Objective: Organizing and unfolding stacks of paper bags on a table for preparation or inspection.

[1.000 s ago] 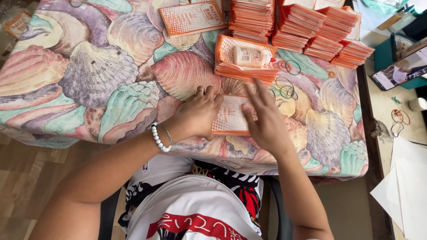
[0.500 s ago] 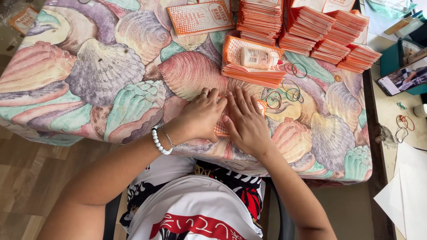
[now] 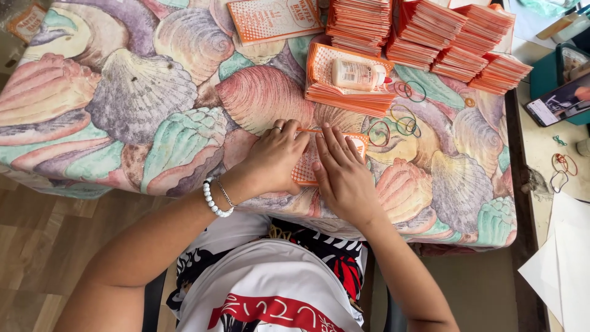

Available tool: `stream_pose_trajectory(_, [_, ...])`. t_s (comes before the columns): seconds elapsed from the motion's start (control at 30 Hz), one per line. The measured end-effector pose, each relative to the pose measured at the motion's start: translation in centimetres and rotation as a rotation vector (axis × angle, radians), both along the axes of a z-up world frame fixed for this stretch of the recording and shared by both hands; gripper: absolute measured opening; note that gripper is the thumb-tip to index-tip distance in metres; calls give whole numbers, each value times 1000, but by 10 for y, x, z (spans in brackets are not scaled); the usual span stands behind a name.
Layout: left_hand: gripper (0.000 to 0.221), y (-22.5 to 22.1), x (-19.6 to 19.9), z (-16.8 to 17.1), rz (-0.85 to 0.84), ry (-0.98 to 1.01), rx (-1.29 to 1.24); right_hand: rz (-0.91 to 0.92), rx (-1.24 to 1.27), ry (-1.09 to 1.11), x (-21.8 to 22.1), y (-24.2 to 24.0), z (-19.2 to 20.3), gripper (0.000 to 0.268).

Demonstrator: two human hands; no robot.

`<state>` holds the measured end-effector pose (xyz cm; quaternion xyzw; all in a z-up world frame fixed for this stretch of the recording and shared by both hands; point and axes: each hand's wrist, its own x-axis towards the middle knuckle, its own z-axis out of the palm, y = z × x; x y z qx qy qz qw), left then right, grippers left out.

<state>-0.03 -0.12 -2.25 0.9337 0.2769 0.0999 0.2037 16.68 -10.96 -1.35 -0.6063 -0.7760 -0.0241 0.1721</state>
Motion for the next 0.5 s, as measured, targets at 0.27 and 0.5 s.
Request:
stream_pose_trajectory(0.27, [69,-1,-11,-5,5,-7,23,-89,-175,-70,4,5,-21,67])
stream_pose_trajectory(0.5, [113,-14,-17,24,-60,-260,-5,-92,-229,-116,6,6,-28,68])
